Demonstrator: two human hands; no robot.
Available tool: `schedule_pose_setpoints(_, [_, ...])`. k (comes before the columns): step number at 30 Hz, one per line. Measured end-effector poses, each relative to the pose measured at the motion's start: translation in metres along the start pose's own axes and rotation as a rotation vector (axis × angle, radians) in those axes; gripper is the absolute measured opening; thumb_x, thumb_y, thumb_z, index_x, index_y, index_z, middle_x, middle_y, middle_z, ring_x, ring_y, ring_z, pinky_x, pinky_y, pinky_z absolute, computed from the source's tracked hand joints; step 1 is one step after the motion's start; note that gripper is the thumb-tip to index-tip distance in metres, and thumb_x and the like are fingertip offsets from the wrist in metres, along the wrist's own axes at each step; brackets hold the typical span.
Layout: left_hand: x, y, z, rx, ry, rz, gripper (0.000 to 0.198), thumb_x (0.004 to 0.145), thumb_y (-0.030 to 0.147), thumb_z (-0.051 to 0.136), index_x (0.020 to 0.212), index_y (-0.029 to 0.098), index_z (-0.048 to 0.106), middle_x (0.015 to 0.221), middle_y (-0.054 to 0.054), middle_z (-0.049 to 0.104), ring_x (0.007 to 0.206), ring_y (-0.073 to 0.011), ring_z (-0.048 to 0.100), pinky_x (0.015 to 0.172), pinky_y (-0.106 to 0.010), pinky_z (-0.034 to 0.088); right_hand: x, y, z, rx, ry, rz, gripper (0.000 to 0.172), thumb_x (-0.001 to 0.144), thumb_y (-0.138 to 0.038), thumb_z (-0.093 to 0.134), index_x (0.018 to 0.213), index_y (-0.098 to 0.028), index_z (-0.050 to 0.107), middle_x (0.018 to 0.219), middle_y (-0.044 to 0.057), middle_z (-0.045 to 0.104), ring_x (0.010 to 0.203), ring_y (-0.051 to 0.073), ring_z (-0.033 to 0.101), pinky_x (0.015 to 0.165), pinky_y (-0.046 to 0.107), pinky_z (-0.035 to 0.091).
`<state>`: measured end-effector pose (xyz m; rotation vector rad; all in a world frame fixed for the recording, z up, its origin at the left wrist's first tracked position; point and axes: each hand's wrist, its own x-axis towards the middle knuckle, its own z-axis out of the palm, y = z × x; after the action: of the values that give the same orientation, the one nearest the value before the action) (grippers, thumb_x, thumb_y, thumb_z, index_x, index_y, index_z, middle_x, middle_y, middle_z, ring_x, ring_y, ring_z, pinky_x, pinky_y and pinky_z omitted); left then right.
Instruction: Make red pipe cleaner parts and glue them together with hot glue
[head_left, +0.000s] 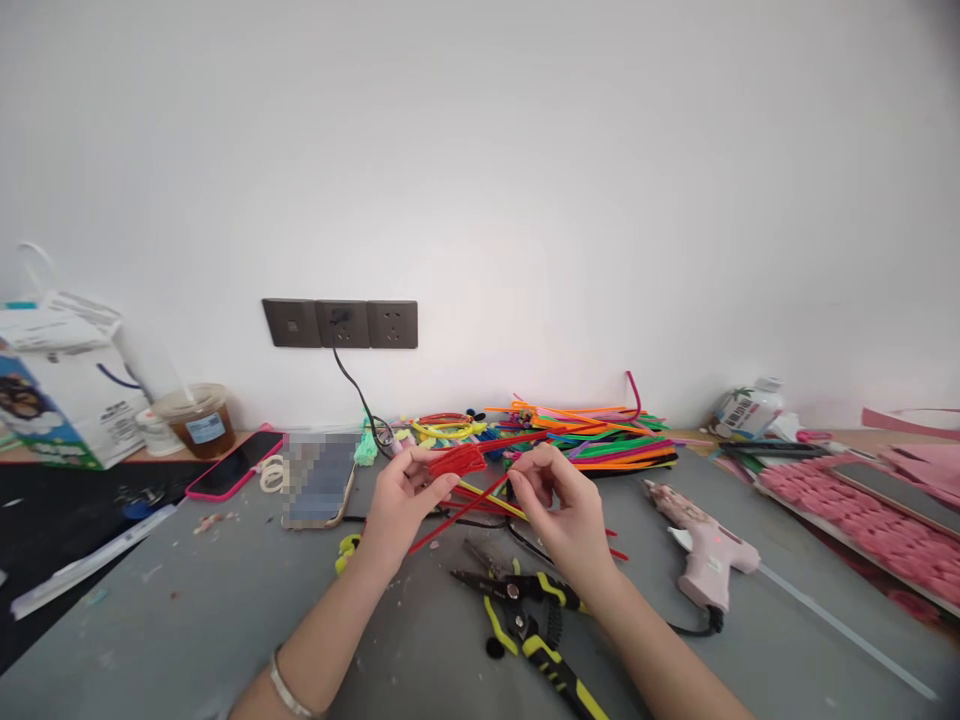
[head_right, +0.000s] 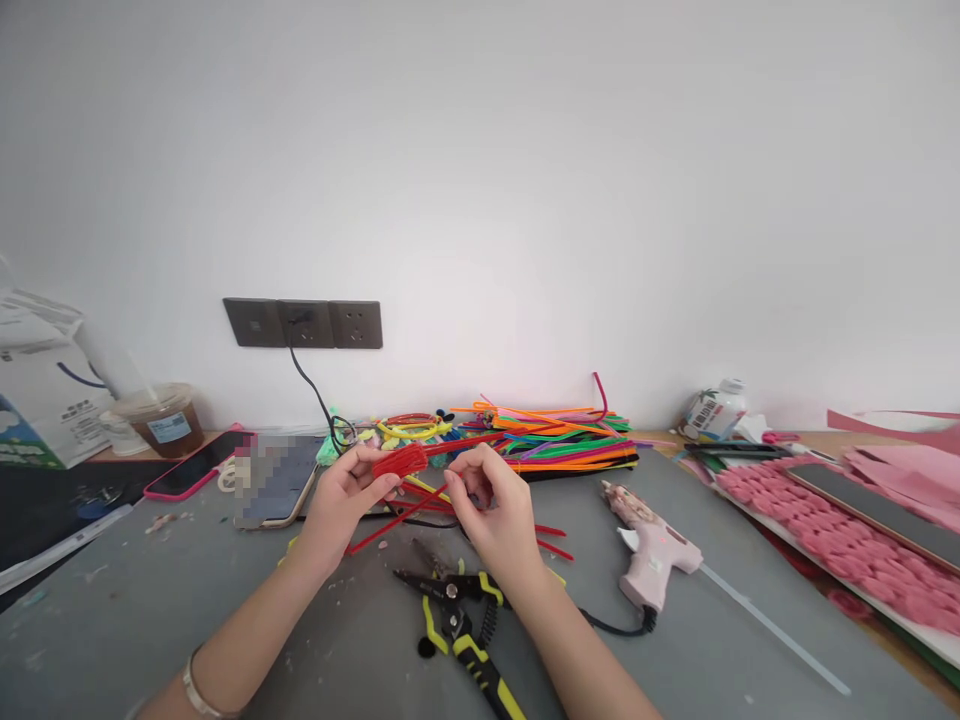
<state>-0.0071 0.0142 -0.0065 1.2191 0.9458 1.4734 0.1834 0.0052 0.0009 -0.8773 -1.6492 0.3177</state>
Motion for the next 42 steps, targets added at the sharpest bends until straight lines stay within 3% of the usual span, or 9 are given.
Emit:
schedule_pose_setpoints(5, [-0.003,-0.003,0.003,0.029,-0.036,0.106,0.026,0.069,0.028,0.082,0.085,0.018,0.065,0.093,-0.007,0.073,0.092,-0.0211,0.072,0.074,-0.03,0.061,0.002,-0.009,0.007,0.117,-0.069,0.125,0.013,0.089,-0.026,0.06,0.078,-0.02,0.06,0.064,-0.003,0.044,0.054,0.011,0.038,0.048,0.023,0.032])
schedule_pose_setpoints(9, [-0.006,-0.002,0.004,0.067,-0.033,0.193,0.022,0.073,0.027,0.079,0.084,0.018,0.063,0.1,-0.008,0.072,0.094,-0.0215,0.072,0.074,-0.03,0.062,0.0,-0.009,0.012,0.282,-0.043,0.291,0.018,0.087,-0.036,0.064,0.081,-0.02,0.059,0.065,-0.002,0.048,0.055,0.012,0.041,0.049,0.023,0.034])
schedule_pose_setpoints(14, [-0.008,-0.002,0.004,0.121,0.011,0.267,0.021,0.075,0.027,0.078,0.085,0.018,0.062,0.101,-0.009,0.072,0.094,-0.0224,0.073,0.073,-0.03,0.062,0.001,-0.004,0.012,0.386,-0.025,0.391,0.032,0.081,-0.05,0.071,0.082,-0.02,0.06,0.067,0.0,0.052,0.058,0.014,0.045,0.05,0.024,0.038])
schedule_pose_setpoints(19, [-0.011,0.0,0.004,0.149,0.017,0.254,0.02,0.078,0.031,0.076,0.087,0.019,0.063,0.105,-0.01,0.072,0.103,-0.0242,0.071,0.077,-0.031,0.062,0.005,-0.003,0.009,0.423,-0.03,0.434,0.035,0.079,-0.053,0.072,0.08,-0.02,0.062,0.071,0.002,0.057,0.063,0.015,0.048,0.054,0.025,0.041])
schedule_pose_setpoints(26, [-0.013,0.0,0.006,0.193,0.006,0.272,0.018,0.079,0.029,0.076,0.088,0.02,0.062,0.106,-0.009,0.071,0.105,-0.0229,0.069,0.078,-0.028,0.062,0.007,-0.003,0.003,0.399,0.065,0.466,0.035,0.086,-0.053,0.065,0.075,-0.02,0.058,0.063,-0.003,0.044,0.056,0.012,0.036,0.051,0.024,0.033])
schedule_pose_setpoints(35, [-0.013,-0.002,0.005,0.173,0.007,0.316,0.017,0.081,0.027,0.074,0.088,0.021,0.06,0.108,-0.008,0.07,0.104,-0.0213,0.07,0.079,-0.028,0.061,0.004,-0.012,0.01,0.551,-0.237,0.52,0.035,0.079,-0.053,0.07,0.08,-0.019,0.06,0.068,-0.002,0.049,0.057,0.011,0.039,0.051,0.023,0.033])
schedule_pose_setpoints(42, [-0.015,0.001,0.008,0.227,0.022,0.315,0.018,0.079,0.03,0.074,0.084,0.02,0.059,0.106,-0.009,0.071,0.102,-0.0233,0.07,0.078,-0.031,0.061,0.004,-0.013,0.011,0.554,-0.174,0.564,0.037,0.077,-0.053,0.072,0.074,-0.019,0.059,0.064,-0.002,0.048,0.056,0.01,0.036,0.049,0.023,0.032])
